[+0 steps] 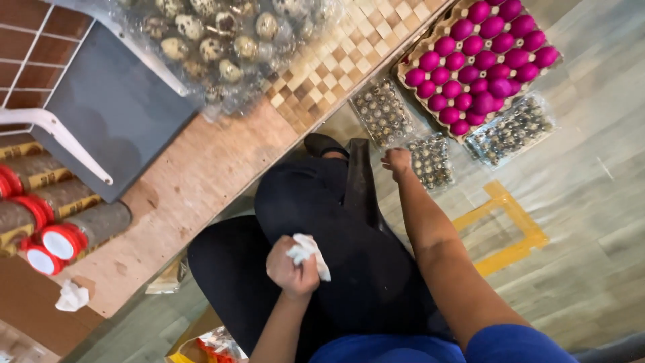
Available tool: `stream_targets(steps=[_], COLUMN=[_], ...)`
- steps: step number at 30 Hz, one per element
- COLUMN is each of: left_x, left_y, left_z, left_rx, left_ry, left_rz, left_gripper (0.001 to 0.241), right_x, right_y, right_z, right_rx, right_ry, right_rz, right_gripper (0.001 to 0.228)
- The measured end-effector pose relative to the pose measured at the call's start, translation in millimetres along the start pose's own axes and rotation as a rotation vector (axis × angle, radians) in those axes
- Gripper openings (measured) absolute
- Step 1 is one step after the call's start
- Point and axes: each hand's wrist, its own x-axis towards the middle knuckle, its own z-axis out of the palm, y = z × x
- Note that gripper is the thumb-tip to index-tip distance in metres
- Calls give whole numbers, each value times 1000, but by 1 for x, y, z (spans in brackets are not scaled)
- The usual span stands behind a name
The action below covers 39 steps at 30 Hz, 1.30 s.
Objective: Using a cloth to wipe down the surface of a plastic egg carton containing quail eggs.
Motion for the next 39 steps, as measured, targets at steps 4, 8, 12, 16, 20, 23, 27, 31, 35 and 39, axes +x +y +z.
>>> stream_targets(steps=[4,8,12,16,20,23,27,31,35,39], left_x=[11,-3,6,-10,-21,-23,-23,-21,-18,-12], left_y=[10,1,5,-6,-15,-17,-15,-16,-15,-9], left_z=[-1,-2,1,-5,-4,-6,-5,-5,-4,1], left_rx=[56,83,91,60,41,32,38,13,-39,-16], left_ry=[-136,-178,-186,-217,-176,-179,-156,-159,-142,-100], left_rz=[90,2,10,-82,-36,-44,-31,-50,-13,-1], left_gripper=[19,37,36,59,56,57,55,60,67,65], right_x=[30,26,28,39,12,16,-6,-16,-20,-17], right_y=[0,-10,-13,-16,-43,-40,-53,-61,-64,-62], right_z=[-1,11,18,24,33,37,38,29,23,23], right_rx=[-39,211,259,313,396,397,436,395,412,514], right_ry=[-121,178,187,132,185,212,213,92,19,-116], right_rz=[213,350,288,283,304,298,254,246,233,132], right_gripper=[33,30,39,51,37,35,31,51,74,65])
